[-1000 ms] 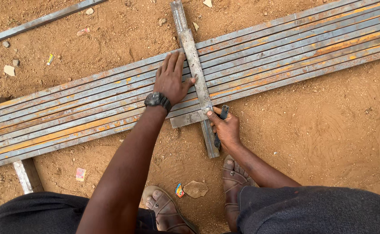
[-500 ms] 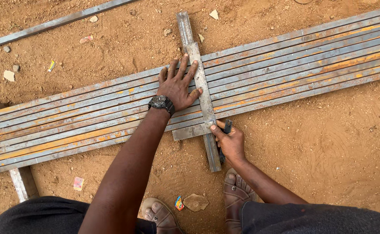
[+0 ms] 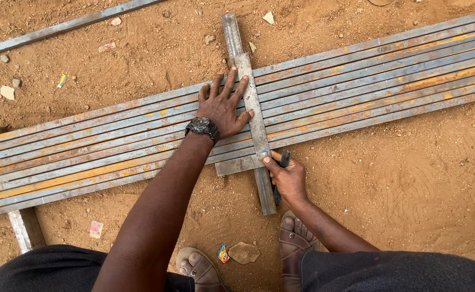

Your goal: The person uses a square and a marker to draw lines across a stack of metal bars on the ground.

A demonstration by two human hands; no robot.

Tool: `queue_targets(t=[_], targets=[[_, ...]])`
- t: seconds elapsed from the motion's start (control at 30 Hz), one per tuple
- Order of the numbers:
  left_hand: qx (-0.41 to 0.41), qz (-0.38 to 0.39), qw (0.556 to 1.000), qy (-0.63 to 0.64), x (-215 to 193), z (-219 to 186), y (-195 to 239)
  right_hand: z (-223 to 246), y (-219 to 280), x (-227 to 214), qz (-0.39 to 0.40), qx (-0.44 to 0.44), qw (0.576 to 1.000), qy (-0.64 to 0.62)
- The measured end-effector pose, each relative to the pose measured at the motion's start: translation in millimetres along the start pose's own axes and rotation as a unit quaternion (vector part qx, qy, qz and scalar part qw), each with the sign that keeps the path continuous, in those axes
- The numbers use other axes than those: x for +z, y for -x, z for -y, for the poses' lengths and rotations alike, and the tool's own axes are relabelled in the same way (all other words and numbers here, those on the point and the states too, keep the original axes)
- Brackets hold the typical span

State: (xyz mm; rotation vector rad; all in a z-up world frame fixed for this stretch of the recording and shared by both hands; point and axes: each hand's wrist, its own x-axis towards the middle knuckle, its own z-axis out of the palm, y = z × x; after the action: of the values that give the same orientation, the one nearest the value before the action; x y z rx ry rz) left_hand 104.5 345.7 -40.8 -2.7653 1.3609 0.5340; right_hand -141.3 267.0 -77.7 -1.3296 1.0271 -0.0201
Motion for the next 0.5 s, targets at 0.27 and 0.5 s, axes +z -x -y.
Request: queue_targets(t=[0.27, 0.5], targets=[[-0.031, 0.107, 0.993, -0.035, -25.1, -13.0, -3.4, -2.0, 1.7, -0.4, -0.005, -0.002, 1.0, 0.008], [-0.051, 0.127, 0.99, -0.044, -37.9, -27.6, -5.6, -2.6, 3.9, -1.0, 0.002, -0.014, 1.0, -0.002]])
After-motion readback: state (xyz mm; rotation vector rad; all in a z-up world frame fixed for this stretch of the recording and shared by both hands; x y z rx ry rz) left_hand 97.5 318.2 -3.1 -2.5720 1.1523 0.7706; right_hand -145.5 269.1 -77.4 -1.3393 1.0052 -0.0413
